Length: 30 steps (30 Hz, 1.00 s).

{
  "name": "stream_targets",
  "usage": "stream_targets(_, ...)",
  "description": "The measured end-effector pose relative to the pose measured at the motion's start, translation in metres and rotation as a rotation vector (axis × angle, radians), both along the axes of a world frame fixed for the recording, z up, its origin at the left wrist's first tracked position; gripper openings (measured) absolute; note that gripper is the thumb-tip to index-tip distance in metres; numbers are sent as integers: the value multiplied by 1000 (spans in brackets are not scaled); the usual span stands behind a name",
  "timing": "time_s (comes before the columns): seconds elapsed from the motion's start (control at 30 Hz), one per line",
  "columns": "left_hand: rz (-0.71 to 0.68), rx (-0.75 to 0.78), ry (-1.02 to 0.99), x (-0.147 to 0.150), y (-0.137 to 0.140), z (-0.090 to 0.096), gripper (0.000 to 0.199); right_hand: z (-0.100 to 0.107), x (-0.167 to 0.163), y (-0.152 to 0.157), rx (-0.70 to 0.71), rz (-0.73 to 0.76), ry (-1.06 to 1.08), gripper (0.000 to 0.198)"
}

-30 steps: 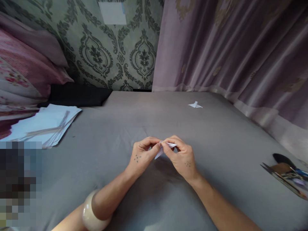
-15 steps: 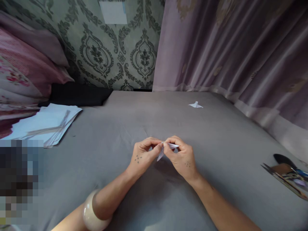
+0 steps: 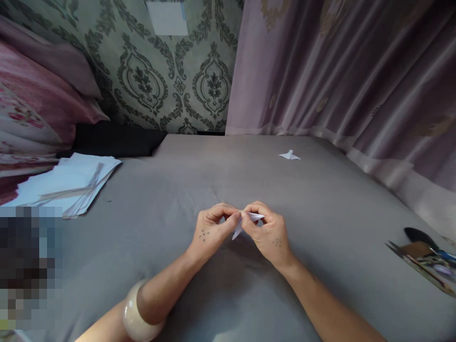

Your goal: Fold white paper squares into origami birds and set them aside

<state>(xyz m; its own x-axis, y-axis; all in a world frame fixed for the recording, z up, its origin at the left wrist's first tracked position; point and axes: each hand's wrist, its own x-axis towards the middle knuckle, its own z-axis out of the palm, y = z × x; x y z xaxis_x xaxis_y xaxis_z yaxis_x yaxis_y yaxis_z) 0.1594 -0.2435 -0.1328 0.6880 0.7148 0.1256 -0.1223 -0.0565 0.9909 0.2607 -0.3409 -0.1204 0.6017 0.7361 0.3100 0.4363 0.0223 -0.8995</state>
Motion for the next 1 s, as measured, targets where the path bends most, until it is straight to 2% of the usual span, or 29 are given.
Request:
stream_targets(0.47, 122, -14, 75, 4, -7, 2, 12, -3, -4, 3, 4, -15, -23, 12)
stream_targets(0.57, 128, -85, 72, 5, -7, 1, 11, -3, -3, 4, 0, -23, -11, 13)
stream_targets(0.8, -24, -189, 21, 2, -3, -2, 22, -2, 5, 2, -89, -42, 74, 17)
stream_targets(1.0, -14, -437, 14, 9, -1, -6, 27, -5, 13, 2, -121, 16, 205, 23)
